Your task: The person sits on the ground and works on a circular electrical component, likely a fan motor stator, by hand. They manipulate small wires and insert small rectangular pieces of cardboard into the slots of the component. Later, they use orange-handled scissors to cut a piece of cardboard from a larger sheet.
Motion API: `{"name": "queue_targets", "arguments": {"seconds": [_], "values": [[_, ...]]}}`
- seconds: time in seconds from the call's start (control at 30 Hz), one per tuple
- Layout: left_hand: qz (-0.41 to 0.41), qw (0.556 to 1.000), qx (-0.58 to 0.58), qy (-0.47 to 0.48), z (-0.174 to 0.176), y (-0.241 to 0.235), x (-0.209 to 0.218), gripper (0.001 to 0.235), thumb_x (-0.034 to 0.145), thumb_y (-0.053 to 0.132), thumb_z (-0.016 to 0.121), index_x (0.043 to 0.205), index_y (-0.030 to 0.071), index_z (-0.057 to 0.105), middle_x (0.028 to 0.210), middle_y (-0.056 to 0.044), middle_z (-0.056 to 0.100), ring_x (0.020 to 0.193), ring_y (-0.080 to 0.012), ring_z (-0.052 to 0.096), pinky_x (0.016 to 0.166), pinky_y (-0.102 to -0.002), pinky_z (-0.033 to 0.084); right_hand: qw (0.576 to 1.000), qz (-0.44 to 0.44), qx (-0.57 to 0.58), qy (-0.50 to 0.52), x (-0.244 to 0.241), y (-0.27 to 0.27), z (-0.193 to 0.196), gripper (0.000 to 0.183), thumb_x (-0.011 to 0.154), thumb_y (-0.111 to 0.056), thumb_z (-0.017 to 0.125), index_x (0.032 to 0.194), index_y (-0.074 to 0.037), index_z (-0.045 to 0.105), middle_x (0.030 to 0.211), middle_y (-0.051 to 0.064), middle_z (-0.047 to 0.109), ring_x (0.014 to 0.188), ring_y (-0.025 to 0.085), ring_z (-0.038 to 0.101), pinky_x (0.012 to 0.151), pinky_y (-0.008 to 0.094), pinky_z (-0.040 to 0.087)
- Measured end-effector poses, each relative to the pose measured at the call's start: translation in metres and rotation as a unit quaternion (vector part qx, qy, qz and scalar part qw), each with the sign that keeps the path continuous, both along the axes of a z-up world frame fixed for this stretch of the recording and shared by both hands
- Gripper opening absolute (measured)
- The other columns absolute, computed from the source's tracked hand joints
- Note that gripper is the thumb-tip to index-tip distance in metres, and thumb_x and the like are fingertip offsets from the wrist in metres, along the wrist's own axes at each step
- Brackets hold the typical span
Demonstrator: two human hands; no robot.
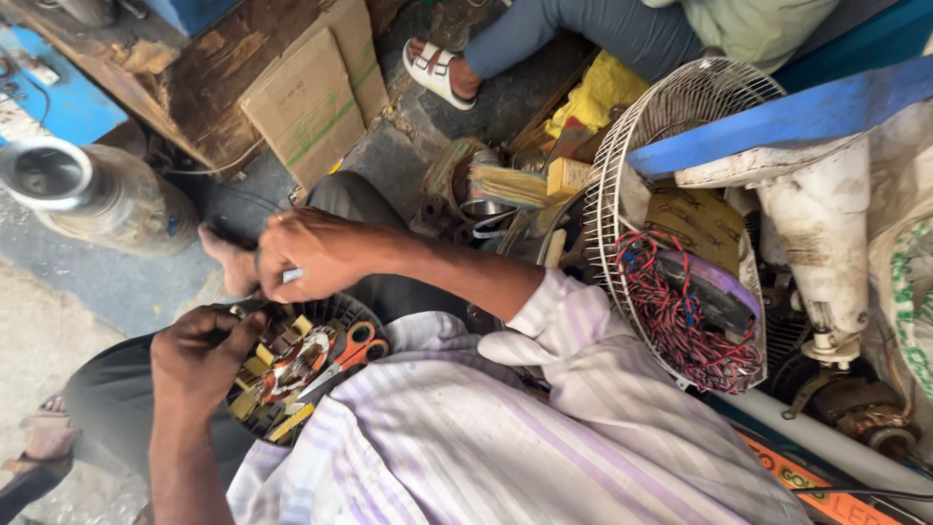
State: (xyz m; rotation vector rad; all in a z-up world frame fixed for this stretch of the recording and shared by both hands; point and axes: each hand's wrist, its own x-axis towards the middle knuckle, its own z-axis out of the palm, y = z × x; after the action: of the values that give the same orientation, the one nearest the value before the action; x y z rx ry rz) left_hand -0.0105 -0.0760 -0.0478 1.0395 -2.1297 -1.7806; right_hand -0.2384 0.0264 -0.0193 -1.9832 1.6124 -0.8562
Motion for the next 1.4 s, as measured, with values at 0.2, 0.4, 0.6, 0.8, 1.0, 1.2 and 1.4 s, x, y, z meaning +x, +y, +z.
{"name": "queue_targets", "arguments": {"seconds": [0.2, 0.4, 0.6, 0.8, 1.0, 1.2, 1.4], "values": [[0.08, 0.968, 0.182, 0.155, -0.022, 0.004, 0.017, 0.008, 0.1, 0.006, 0.077, 0.102, -0.001, 0.073, 0.091, -0.002, 0.073, 0.077, -0.0055, 0.061, 0.074, -0.019, 0.051, 0.916, 0.043, 0.215, -0.336, -0.024, 0.026, 0.0, 0.016, 0.084, -0.017, 0.084, 0.094, -0.006, 0.079, 0.09, 0.005, 0.079, 0.081, 0.01, 0.073, 0.073, 0.028, 0.058], [-0.006, 0.994, 0.098, -0.038, -0.024, -0.004, 0.006, 0.012, 0.086, 0.001, 0.085, 0.09, -0.007, 0.077, 0.079, -0.011, 0.071, 0.066, -0.012, 0.059, 0.062, -0.026, 0.047, 0.958, -0.168, 0.074, -0.22, -0.014, 0.003, -0.013, 0.017, 0.081, -0.022, 0.086, 0.089, -0.008, 0.081, 0.083, 0.007, 0.078, 0.077, 0.015, 0.073, 0.069, 0.031, 0.057], [-0.007, 0.984, 0.128, 0.126, -0.037, -0.001, 0.013, 0.008, 0.089, -0.003, 0.076, 0.097, -0.002, 0.074, 0.093, -0.006, 0.075, 0.08, -0.0066, 0.066, 0.074, -0.021, 0.054, 0.996, -0.056, 0.064, 0.018, 0.024, 0.032, 0.015, 0.015, 0.083, -0.023, 0.08, 0.076, -0.011, 0.077, 0.07, 0.01, 0.068, 0.065, 0.026, 0.07, 0.061, 0.042, 0.053], [-0.053, 0.987, 0.125, 0.089, -0.049, -0.005, 0.011, 0.007, 0.089, -0.003, 0.078, 0.096, -0.004, 0.075, 0.089, -0.009, 0.075, 0.076, -0.0094, 0.065, 0.07, -0.023, 0.053, 0.996, -0.022, 0.082, 0.019, 0.036, 0.051, 0.024, 0.011, 0.083, -0.02, 0.076, 0.081, -0.009, 0.075, 0.074, 0.009, 0.07, 0.072, 0.029, 0.072, 0.067, 0.044, 0.055], [-0.146, 0.975, 0.125, 0.109, -0.035, -0.017, 0.005, 0.012, 0.083, -0.003, 0.078, 0.095, -0.003, 0.076, 0.09, -0.008, 0.074, 0.081, -0.0107, 0.067, 0.074, -0.024, 0.054, 0.989, 0.042, 0.142, 0.026, 0.054, 0.053, 0.039, 0.016, 0.084, -0.02, 0.073, 0.078, -0.006, 0.073, 0.075, 0.01, 0.071, 0.072, 0.027, 0.072, 0.065, 0.042, 0.055], [0.033, 0.979, -0.011, 0.201, 0.02, 0.013, 0.03, 0.011, 0.099, -0.002, 0.073, 0.109, -0.001, 0.073, 0.108, -0.003, 0.071, 0.095, -0.0065, 0.066, 0.087, -0.021, 0.052, 0.954, 0.175, 0.212, 0.124, 0.072, 0.077, 0.076, 0.025, 0.098, -0.014, 0.057, 0.076, -0.003, 0.062, 0.068, 0.014, 0.063, 0.065, 0.025, 0.069, 0.059, 0.041, 0.054], [-0.094, 0.93, -0.325, 0.148, 0.041, 0.098, 0.056, 0.01, 0.074, 0.002, 0.079, 0.076, 0.008, 0.071, 0.089, -0.008, 0.069, 0.072, -0.0244, 0.068, 0.064, -0.037, 0.054, 0.981, 0.162, 0.104, 0.04, 0.065, 0.074, 0.075, 0.019, 0.086, -0.013, 0.061, 0.069, -0.005, 0.061, 0.067, 0.013, 0.057, 0.064, 0.027, 0.065, 0.061, 0.046, 0.051]]}}
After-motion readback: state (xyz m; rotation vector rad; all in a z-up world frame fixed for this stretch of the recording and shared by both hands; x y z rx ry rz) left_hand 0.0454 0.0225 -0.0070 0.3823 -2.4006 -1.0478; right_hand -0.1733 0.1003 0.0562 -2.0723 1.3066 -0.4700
